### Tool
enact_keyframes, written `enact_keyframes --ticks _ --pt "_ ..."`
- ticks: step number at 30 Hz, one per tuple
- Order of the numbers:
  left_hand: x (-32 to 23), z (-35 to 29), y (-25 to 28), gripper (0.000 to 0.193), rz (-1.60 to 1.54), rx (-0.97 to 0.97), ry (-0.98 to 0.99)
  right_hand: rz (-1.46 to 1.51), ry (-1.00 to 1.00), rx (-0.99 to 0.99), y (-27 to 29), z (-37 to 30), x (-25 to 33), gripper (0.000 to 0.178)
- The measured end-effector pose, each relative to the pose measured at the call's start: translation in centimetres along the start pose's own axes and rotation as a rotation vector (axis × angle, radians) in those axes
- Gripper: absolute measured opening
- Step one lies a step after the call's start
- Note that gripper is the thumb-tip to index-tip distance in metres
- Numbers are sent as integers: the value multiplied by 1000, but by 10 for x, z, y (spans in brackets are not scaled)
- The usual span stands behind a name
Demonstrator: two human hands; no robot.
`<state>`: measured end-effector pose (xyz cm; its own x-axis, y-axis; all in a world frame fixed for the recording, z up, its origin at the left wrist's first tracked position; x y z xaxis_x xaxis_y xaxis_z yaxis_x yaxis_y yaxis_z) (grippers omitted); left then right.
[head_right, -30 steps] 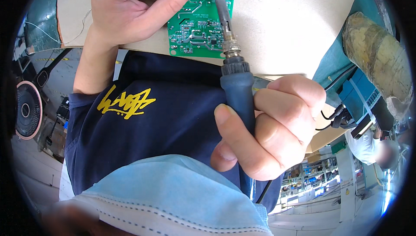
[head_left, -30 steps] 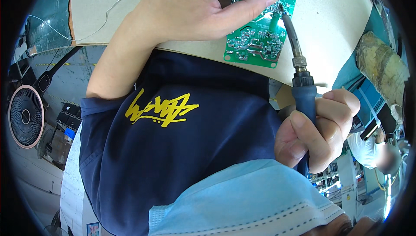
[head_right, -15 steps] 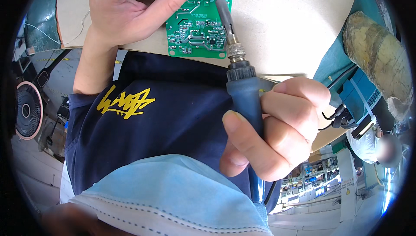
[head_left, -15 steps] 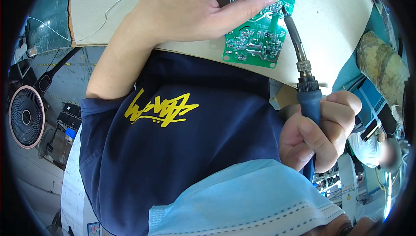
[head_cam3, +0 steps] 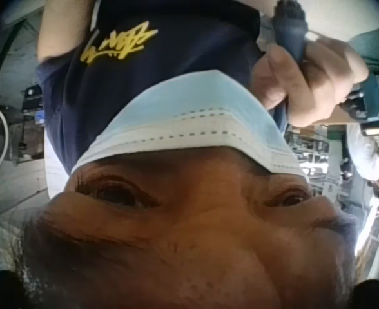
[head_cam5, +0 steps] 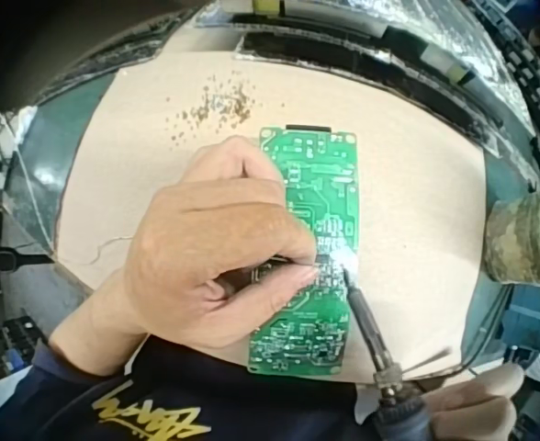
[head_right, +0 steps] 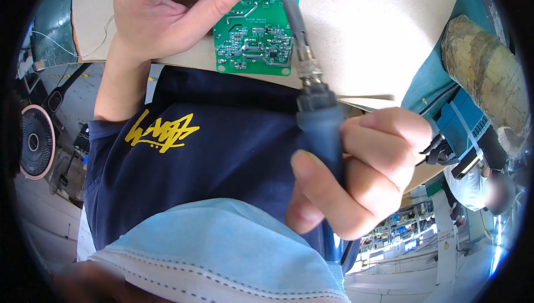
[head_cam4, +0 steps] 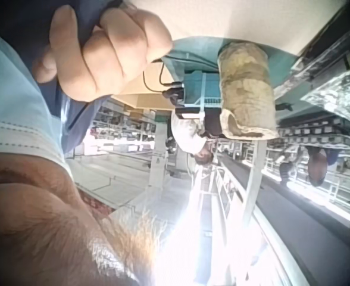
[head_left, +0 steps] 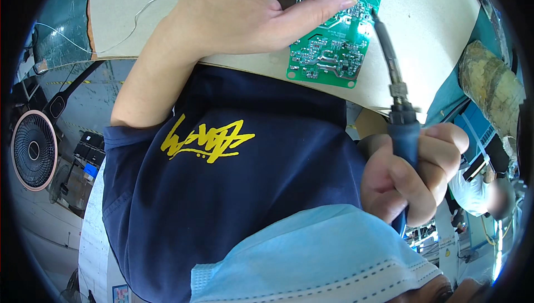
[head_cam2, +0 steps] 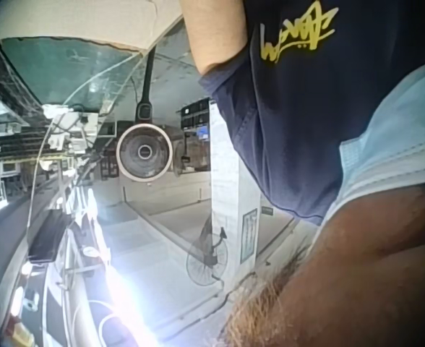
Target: Soldering electronic components onto a printed circuit board.
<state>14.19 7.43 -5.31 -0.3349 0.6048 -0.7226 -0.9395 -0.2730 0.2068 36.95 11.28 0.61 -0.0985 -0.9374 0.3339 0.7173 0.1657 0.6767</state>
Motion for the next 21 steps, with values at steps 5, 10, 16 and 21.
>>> enact_keyframes --ticks 5,10,16,21 --pt "3 -3 -1 16 28 6 -48 -38 33 -19 3 -3 -2 8" --pt "2 -2 0 17 -8 6 -3 7 24 -21 4 -5 -4 20" --pt "-2 -8 5 11 79 -15 231 306 -129 -394 -2 -23 -35 44" --pt "7 -9 9 13 -45 -115 210 34 -511 -140 -27 -42 -31 62"
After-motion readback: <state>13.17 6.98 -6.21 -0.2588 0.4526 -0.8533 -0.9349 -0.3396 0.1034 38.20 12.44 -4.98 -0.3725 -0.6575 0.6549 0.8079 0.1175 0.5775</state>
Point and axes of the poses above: each hand's wrist, its own z-axis towards the middle knuckle, its own y-axis out of the back of the hand, x = y × z, the point moved 4 cm from there along z, towards the middle knuckle, and after that the axes turned 14 degrees about -z, right-handed, at the moved point
